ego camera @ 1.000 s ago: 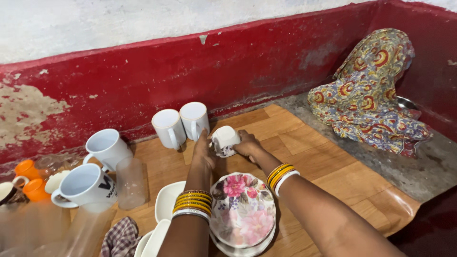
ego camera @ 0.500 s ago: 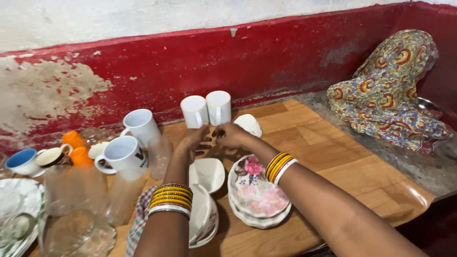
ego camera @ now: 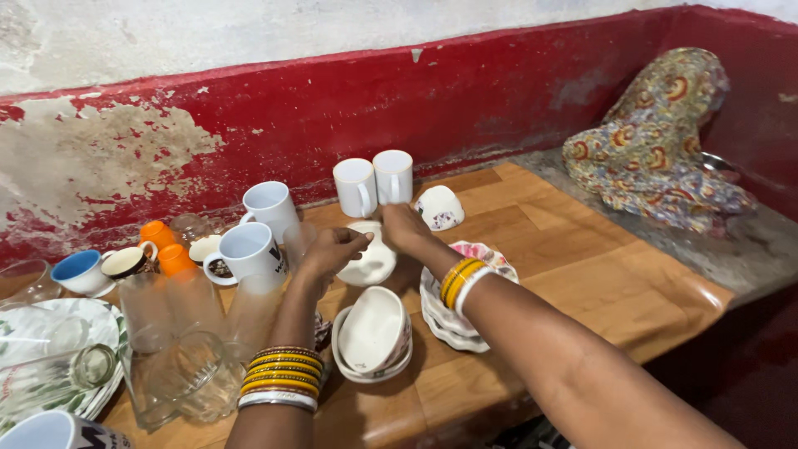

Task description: The person wipes a variety of mugs, small bowls, and decorative plates with a cloth, handling each item one at a time and placing them on a wooden surface.

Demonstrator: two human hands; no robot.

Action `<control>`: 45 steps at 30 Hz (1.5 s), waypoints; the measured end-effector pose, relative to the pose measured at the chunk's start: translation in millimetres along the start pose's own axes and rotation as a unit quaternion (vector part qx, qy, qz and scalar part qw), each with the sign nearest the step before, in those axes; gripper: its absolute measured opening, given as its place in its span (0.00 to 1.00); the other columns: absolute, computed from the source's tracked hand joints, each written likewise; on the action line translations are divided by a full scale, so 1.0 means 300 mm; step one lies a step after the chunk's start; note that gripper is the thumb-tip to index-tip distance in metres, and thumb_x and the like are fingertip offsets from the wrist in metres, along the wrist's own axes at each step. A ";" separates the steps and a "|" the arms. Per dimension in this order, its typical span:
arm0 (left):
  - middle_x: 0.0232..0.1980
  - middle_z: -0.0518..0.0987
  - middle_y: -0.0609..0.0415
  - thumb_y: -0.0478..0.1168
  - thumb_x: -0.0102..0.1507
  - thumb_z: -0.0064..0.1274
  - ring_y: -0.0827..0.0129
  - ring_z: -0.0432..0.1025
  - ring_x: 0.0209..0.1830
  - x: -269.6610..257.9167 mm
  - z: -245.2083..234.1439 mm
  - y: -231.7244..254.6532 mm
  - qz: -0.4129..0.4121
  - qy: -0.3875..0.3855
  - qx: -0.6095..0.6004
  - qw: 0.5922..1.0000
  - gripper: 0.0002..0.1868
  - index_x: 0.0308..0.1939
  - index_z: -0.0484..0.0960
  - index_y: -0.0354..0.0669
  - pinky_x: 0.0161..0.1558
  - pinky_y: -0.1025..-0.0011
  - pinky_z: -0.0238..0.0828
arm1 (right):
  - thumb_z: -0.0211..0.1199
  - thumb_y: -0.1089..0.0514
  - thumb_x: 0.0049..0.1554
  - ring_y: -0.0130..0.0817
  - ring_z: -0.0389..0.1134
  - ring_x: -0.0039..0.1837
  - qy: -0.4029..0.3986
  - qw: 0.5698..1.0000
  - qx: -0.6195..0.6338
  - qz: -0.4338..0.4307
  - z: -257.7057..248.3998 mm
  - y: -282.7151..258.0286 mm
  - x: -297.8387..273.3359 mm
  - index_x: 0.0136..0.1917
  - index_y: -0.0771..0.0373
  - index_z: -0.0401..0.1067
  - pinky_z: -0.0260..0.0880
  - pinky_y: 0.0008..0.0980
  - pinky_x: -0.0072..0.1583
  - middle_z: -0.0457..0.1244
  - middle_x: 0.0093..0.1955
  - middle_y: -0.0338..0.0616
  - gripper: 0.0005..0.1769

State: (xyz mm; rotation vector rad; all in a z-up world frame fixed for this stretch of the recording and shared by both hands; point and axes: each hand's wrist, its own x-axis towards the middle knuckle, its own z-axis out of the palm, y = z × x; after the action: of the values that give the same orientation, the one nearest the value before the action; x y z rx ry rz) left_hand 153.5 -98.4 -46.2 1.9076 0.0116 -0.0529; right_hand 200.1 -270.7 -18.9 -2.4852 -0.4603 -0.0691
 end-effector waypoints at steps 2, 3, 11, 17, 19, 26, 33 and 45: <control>0.44 0.85 0.49 0.51 0.59 0.66 0.68 0.77 0.42 -0.060 -0.004 0.032 0.018 -0.012 0.040 0.999 0.25 0.49 0.85 0.32 0.43 0.68 0.74 | 0.58 0.64 0.56 0.52 0.71 0.61 0.029 0.999 0.004 0.038 -0.032 -0.071 -0.006 0.56 0.60 0.79 0.71 0.46 0.61 0.69 0.58 0.58 0.16; 0.45 0.86 0.49 0.51 0.57 0.67 0.66 0.78 0.42 -0.093 -0.013 0.053 0.013 -0.014 0.076 0.997 0.26 0.50 0.85 0.34 0.44 0.67 0.75 | 0.58 0.64 0.56 0.52 0.71 0.61 0.036 0.999 0.005 0.038 -0.041 -0.108 -0.008 0.56 0.60 0.79 0.71 0.46 0.62 0.69 0.58 0.58 0.16; 0.46 0.84 0.41 0.44 0.56 0.65 0.49 0.79 0.47 -0.366 -0.143 0.158 0.127 0.078 0.366 0.919 0.18 0.50 0.87 0.48 0.51 0.55 0.74 | 0.60 0.61 0.54 0.49 0.72 0.59 0.079 0.995 0.038 0.053 0.014 -0.272 -0.052 0.54 0.60 0.80 0.72 0.43 0.61 0.70 0.55 0.56 0.15; 0.42 0.83 0.38 0.36 0.58 0.57 0.46 0.79 0.44 -0.523 -0.282 0.184 0.164 0.192 0.382 0.889 0.16 0.49 0.89 0.53 0.51 0.52 0.74 | 0.60 0.52 0.60 0.40 0.76 0.43 0.078 0.968 0.223 0.080 0.111 -0.366 -0.115 0.50 0.67 0.79 0.76 0.36 0.47 0.73 0.44 0.54 0.17; 0.41 0.83 0.37 0.37 0.60 0.57 0.46 0.79 0.44 -0.551 -0.334 0.189 0.138 0.224 0.375 0.889 0.15 0.50 0.88 0.52 0.50 0.53 0.74 | 0.55 0.50 0.65 0.33 0.70 0.39 0.037 0.908 0.414 0.050 0.154 -0.403 -0.131 0.48 0.69 0.77 0.74 0.32 0.43 0.69 0.41 0.47 0.19; 0.38 0.86 0.43 0.40 0.63 0.59 0.61 0.82 0.37 -0.605 -0.524 0.098 0.124 0.370 0.075 0.918 0.10 0.44 0.87 0.38 0.43 0.63 0.74 | 0.53 0.58 0.64 0.32 0.70 0.38 -0.079 0.895 0.437 0.042 0.337 -0.443 -0.173 0.47 0.71 0.74 0.74 0.31 0.40 0.68 0.38 0.46 0.14; 0.35 0.86 0.48 0.39 0.63 0.58 0.70 0.79 0.33 -0.575 -0.626 -0.080 0.128 0.399 -0.009 0.908 0.10 0.42 0.87 0.34 0.40 0.71 0.73 | 0.70 0.49 0.54 0.47 0.72 0.56 -0.066 0.997 -0.001 -0.029 0.528 -0.490 -0.219 0.55 0.60 0.76 0.72 0.44 0.57 0.68 0.52 0.50 0.19; 0.33 0.85 0.54 0.39 0.64 0.59 0.75 0.75 0.30 -0.499 -0.655 -0.210 0.131 0.366 -0.138 0.911 0.10 0.41 0.87 0.33 0.36 0.77 0.70 | 0.66 0.54 0.55 0.54 0.70 0.61 0.098 0.990 0.033 0.096 0.402 -0.599 -0.296 0.55 0.64 0.75 0.70 0.48 0.60 0.69 0.56 0.62 0.17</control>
State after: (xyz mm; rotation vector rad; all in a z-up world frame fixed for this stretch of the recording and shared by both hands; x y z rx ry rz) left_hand 7.8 110.6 -34.5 1.5323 0.2566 0.8065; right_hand 48.7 -92.6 -31.0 -2.4151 -0.1372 -0.2147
